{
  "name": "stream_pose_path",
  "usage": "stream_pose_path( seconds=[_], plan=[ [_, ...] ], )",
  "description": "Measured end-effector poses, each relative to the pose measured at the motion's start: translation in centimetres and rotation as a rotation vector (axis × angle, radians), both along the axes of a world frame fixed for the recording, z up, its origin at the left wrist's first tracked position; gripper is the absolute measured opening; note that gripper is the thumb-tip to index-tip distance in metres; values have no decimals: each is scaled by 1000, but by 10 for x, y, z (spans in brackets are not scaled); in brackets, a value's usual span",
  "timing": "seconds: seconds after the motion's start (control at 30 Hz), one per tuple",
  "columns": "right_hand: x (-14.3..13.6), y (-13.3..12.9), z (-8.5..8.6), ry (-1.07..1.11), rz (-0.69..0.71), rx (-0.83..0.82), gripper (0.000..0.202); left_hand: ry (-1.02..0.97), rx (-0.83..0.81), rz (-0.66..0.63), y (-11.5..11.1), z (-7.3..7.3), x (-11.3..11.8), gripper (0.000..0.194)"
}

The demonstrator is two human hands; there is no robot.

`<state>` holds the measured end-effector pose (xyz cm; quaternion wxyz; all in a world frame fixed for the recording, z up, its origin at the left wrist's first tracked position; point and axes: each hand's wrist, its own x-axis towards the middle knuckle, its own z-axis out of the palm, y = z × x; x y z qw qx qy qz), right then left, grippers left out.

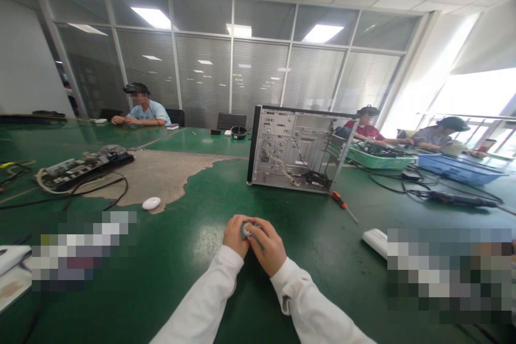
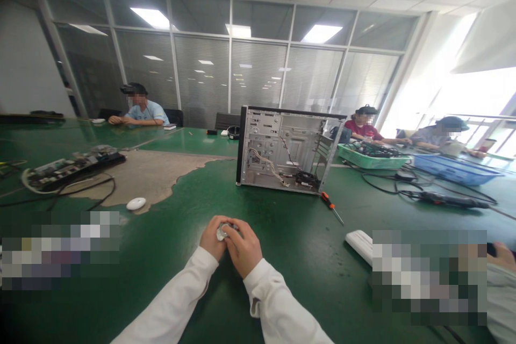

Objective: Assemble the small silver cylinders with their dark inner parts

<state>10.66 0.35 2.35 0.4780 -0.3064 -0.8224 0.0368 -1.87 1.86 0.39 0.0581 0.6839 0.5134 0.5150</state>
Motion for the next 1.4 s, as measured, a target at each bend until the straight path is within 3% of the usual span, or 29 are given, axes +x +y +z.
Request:
stream_pose_path(
  seconds=[0.27, 0.43, 0.67, 0.93, 1.1, 1.3, 1.4],
  plan=[
    [5, 11, -8, 136, -60, -95, 28, 10, -25, 32, 0, -2, -3, 32],
    [8, 25, -17, 352, -62, -329, 26, -40, -55, 72, -4, 2, 0, 37],
    [11, 40, -29, 624, 28, -800, 28, -16, -44, 34, -5, 4, 0, 32],
    [11, 47, -39, 923, 156, -989, 27, -57, -152, 94, -3, 3, -1, 27],
    [12, 49, -41, 901, 168, -967, 26, -134, -252, 124, 1, -2, -2, 28],
    [14, 40, -27, 721, 84, -687, 16, -99, -318, 9, -3, -3, 0, 35],
    [10, 31, -17, 626, 115, -534, 12, -35, -303, -66, -5, -2, 3, 40]
  ],
)
